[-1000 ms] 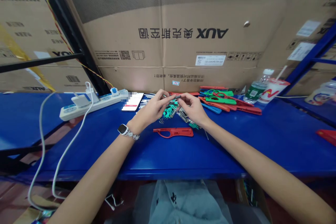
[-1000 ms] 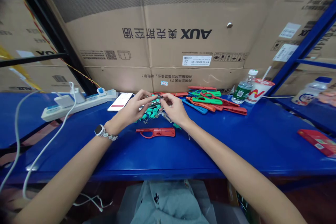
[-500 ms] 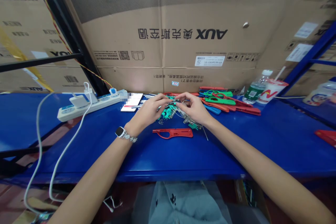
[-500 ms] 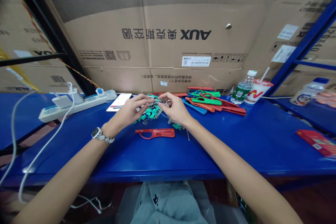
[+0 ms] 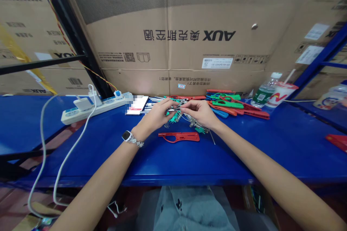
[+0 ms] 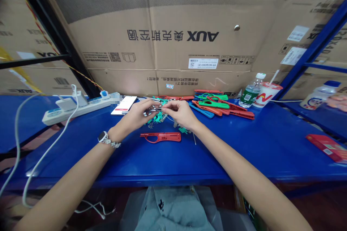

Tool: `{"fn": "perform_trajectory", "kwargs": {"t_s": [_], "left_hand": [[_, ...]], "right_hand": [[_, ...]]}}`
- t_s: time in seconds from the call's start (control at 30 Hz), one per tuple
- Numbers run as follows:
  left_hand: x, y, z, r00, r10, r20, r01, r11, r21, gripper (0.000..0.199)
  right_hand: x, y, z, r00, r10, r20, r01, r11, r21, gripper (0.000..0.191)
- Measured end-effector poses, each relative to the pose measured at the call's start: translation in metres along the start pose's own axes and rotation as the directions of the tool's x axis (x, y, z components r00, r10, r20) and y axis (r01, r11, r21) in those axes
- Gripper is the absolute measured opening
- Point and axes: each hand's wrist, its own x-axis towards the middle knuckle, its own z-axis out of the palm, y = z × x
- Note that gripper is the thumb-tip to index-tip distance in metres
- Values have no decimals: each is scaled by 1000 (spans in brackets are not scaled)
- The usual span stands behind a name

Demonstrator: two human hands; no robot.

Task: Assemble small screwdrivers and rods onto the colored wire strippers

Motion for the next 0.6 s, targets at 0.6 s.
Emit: {"fn": "perform_trajectory", "kwargs": {"t_s": [0.6], "left_hand": [[-3, -3, -3, 998, 48, -44, -44, 994, 96, 18]], "right_hand": [[-14, 2, 0, 952, -302, 43, 290, 851, -439, 16]]}}
